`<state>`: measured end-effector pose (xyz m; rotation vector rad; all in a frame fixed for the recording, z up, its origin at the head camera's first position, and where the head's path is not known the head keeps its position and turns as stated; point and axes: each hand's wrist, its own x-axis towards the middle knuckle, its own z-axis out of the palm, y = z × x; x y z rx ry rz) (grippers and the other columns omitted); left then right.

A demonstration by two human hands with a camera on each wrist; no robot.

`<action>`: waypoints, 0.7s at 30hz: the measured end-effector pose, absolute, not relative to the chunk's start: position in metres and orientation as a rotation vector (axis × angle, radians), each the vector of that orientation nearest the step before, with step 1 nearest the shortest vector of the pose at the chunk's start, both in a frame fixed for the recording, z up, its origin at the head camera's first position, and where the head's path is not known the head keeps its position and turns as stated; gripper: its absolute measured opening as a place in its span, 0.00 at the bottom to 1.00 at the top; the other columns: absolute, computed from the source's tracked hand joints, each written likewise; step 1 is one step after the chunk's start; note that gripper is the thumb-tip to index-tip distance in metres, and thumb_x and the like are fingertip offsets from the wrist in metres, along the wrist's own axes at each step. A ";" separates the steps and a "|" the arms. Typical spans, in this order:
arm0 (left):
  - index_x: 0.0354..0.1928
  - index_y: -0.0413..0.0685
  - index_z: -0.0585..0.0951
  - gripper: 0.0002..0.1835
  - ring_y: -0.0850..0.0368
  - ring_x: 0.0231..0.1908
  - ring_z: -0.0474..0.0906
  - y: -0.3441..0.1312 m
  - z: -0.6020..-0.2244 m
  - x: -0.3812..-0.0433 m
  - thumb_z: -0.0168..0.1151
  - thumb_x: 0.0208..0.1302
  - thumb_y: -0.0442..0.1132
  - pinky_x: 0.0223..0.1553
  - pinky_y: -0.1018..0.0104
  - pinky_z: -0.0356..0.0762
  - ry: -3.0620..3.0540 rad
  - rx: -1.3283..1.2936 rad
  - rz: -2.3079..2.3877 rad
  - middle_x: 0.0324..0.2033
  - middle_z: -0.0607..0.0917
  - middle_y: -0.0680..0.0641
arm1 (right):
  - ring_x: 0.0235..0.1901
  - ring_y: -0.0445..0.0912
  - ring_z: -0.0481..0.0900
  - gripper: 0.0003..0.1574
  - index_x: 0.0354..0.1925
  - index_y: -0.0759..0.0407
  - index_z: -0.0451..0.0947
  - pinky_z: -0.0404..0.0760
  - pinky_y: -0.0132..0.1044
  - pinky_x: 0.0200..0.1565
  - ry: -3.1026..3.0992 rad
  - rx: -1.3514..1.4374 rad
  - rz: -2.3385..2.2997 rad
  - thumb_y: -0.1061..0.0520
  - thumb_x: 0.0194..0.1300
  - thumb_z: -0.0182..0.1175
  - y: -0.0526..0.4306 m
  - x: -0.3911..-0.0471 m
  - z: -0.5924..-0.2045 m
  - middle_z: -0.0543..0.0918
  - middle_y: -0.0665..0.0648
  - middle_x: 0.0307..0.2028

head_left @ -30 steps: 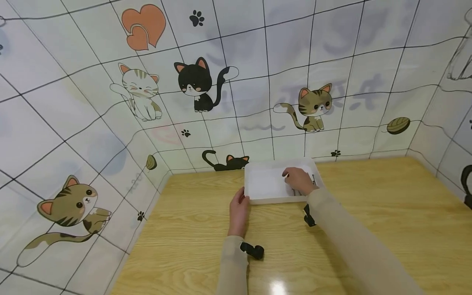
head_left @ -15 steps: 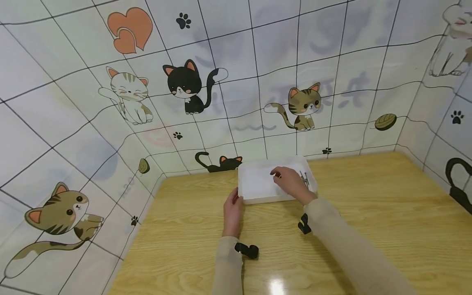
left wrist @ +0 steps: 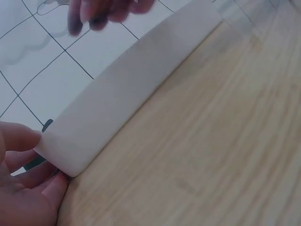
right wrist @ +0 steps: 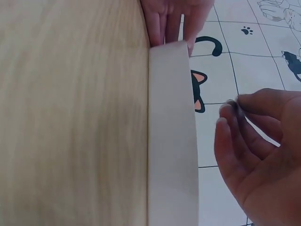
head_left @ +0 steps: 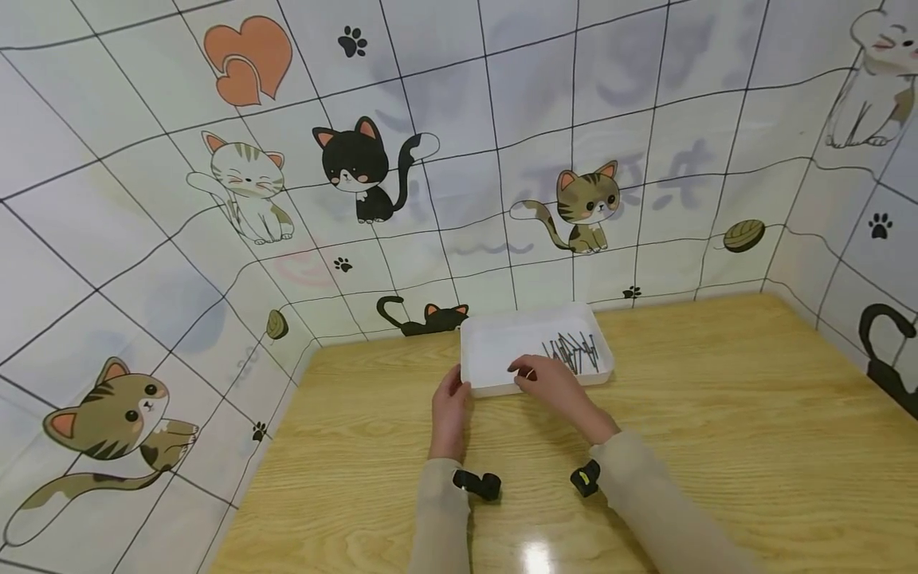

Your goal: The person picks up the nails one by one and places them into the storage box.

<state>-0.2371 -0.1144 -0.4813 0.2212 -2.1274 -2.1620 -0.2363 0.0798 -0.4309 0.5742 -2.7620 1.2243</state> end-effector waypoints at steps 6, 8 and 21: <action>0.61 0.49 0.67 0.22 0.56 0.58 0.62 -0.116 -0.484 -0.242 0.51 0.64 0.36 0.58 0.58 0.59 -2.086 0.243 -2.210 0.57 0.70 0.49 | 0.34 0.42 0.75 0.17 0.47 0.58 0.76 0.74 0.37 0.33 -2.877 0.744 1.318 0.58 0.58 0.59 0.069 -0.222 -0.448 0.78 0.49 0.34; 0.61 0.49 0.67 0.23 0.57 0.58 0.62 -0.116 -0.483 -0.243 0.51 0.63 0.36 0.59 0.58 0.58 -2.082 0.258 -2.238 0.57 0.70 0.50 | 0.35 0.43 0.75 0.18 0.48 0.60 0.76 0.74 0.38 0.35 -2.904 0.833 1.320 0.58 0.57 0.60 0.067 -0.218 -0.454 0.79 0.51 0.36; 0.61 0.49 0.67 0.23 0.56 0.59 0.61 -0.117 -0.480 -0.242 0.51 0.63 0.34 0.59 0.58 0.56 -2.032 0.274 -2.316 0.58 0.69 0.50 | 0.30 0.40 0.70 0.18 0.42 0.58 0.80 0.71 0.31 0.34 -2.895 1.329 1.023 0.58 0.49 0.64 0.038 -0.193 -0.456 0.77 0.50 0.32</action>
